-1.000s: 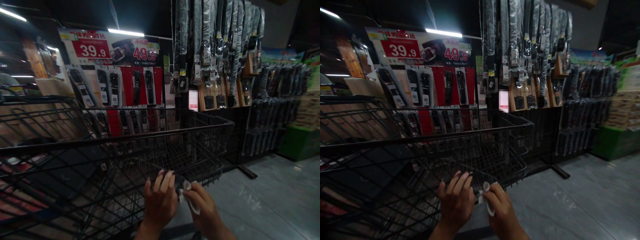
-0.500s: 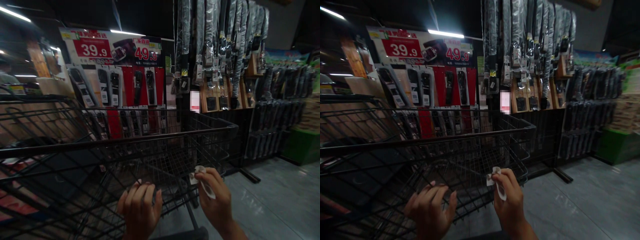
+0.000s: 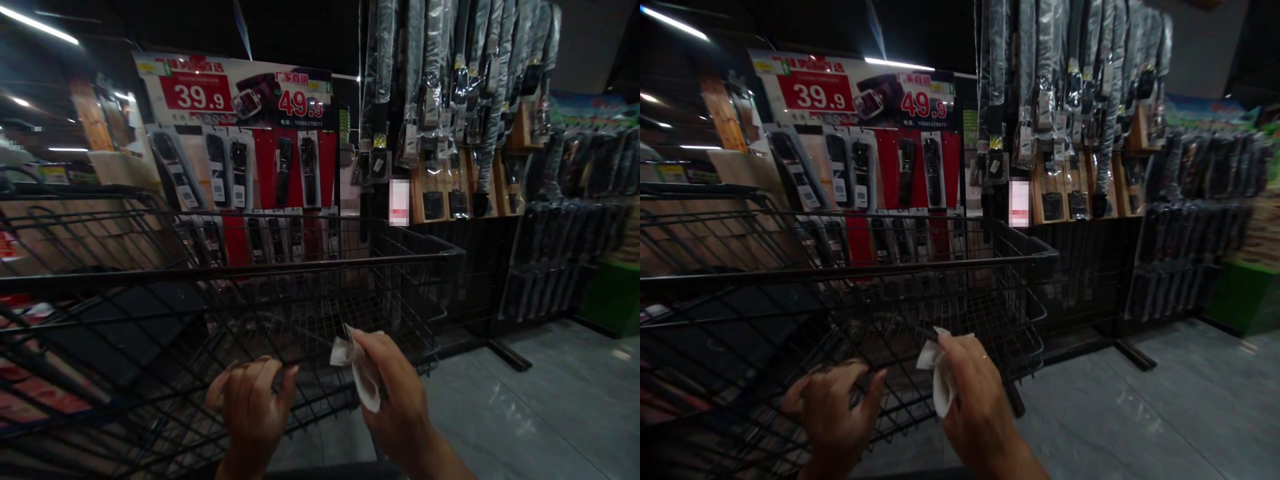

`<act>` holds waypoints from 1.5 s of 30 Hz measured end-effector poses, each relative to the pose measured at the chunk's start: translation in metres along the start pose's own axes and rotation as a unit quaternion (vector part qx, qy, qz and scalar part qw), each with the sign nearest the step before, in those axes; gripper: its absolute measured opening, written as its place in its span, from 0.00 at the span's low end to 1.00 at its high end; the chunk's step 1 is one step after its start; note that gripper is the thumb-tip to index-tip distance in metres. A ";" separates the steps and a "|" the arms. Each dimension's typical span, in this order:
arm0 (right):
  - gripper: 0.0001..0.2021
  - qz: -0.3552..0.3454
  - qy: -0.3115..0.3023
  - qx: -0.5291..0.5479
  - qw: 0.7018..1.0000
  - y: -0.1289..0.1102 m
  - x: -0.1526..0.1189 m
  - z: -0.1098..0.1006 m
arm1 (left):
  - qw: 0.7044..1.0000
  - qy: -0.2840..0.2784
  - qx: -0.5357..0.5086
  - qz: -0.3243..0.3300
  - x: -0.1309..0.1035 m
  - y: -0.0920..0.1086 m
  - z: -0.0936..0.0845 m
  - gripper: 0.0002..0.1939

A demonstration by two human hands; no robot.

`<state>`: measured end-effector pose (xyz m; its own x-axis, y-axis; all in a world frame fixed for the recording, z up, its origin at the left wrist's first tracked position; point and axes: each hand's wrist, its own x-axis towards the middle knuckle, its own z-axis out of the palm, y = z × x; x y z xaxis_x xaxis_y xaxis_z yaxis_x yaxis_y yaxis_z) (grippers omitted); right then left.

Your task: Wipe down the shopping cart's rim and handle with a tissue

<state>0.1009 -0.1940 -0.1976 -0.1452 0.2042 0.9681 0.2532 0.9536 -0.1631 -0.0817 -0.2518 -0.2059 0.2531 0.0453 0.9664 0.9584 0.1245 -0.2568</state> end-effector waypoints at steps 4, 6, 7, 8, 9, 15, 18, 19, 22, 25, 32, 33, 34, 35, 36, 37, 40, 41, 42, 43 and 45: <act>0.17 -0.037 0.009 0.000 0.999 0.000 0.019 0.005 | 1.000 -0.005 -0.003 -0.014 -0.003 -0.004 0.000 0.06; 0.17 -0.052 0.022 -0.017 0.998 0.005 0.033 0.000 | 1.000 -0.012 -0.004 -0.022 -0.003 -0.004 0.000 0.06; 0.16 -0.058 0.031 -0.028 0.997 0.008 0.040 -0.003 | 1.000 -0.014 -0.004 -0.025 -0.004 -0.004 0.000 0.06; 0.16 -0.065 0.046 -0.044 0.996 0.010 0.048 -0.007 | 1.000 -0.015 -0.005 -0.027 -0.004 -0.004 0.000 0.06; 0.15 -0.070 0.072 -0.063 0.993 0.013 0.055 -0.011 | 0.999 -0.014 -0.006 -0.028 -0.004 -0.003 0.000 0.05; 0.09 -0.055 0.176 -0.128 0.974 0.019 0.081 -0.014 | 0.999 -0.014 -0.013 -0.043 -0.003 0.000 0.000 0.05; 0.08 -0.050 0.168 -0.121 0.977 0.017 0.077 -0.010 | 0.998 -0.020 -0.010 -0.051 -0.005 0.001 -0.001 0.06; 0.09 -0.055 0.159 -0.113 0.979 0.015 0.074 -0.008 | 0.998 -0.022 -0.009 -0.055 -0.006 0.002 -0.001 0.06; 0.10 -0.075 0.102 -0.066 0.990 0.005 0.062 0.002 | 0.998 -0.024 -0.005 -0.066 -0.007 0.004 -0.001 0.07; 0.09 -0.091 0.053 -0.023 0.994 -0.002 0.047 0.015 | 0.997 -0.026 -0.006 -0.071 -0.007 0.005 -0.001 0.06; 0.09 -0.071 0.010 -0.031 0.997 0.005 0.031 0.001 | 0.998 -0.030 -0.024 -0.043 -0.012 0.004 -0.001 0.10; 0.10 -0.071 0.022 -0.038 0.997 0.005 0.035 -0.007 | 0.998 -0.035 -0.024 -0.042 -0.014 0.006 -0.003 0.10; 0.12 -0.068 0.045 -0.047 0.996 0.005 0.041 -0.014 | 0.998 -0.039 -0.020 -0.042 -0.016 0.007 -0.004 0.11; 0.13 -0.064 0.073 -0.056 0.994 0.004 0.049 -0.022 | 0.998 -0.038 -0.013 -0.045 -0.018 0.009 -0.006 0.12; 0.13 -0.061 0.103 -0.066 0.991 0.003 0.057 -0.028 | 0.998 -0.032 -0.003 -0.047 -0.018 0.010 -0.009 0.13; 0.13 -0.058 0.127 -0.076 0.987 0.003 0.066 -0.033 | 0.999 -0.022 0.006 -0.049 -0.018 0.010 -0.011 0.13; 0.09 -0.058 0.138 -0.104 0.983 0.007 0.088 -0.040 | 0.999 0.000 0.009 -0.048 -0.005 0.007 -0.017 0.18; 0.08 -0.061 0.122 -0.107 0.985 0.008 0.093 -0.040 | 0.999 0.003 0.003 -0.047 0.003 0.004 -0.018 0.21; 0.08 -0.064 0.099 -0.105 0.987 0.008 0.095 -0.041 | 0.999 0.005 -0.001 -0.044 0.012 0.001 -0.018 0.24; 0.09 -0.065 0.070 -0.102 0.990 0.008 0.096 -0.041 | 0.999 0.016 -0.005 -0.048 0.023 -0.003 -0.018 0.28; 0.13 -0.063 0.009 -0.098 0.993 0.005 0.095 -0.043 | 0.999 0.023 -0.004 -0.048 0.046 -0.012 -0.016 0.32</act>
<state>0.1291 -0.1796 -0.0983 -0.1705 0.0805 0.9821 0.4155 0.9096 -0.0024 -0.0792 -0.2666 -0.1586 0.1663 -0.0120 0.9860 0.9794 0.1179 -0.1637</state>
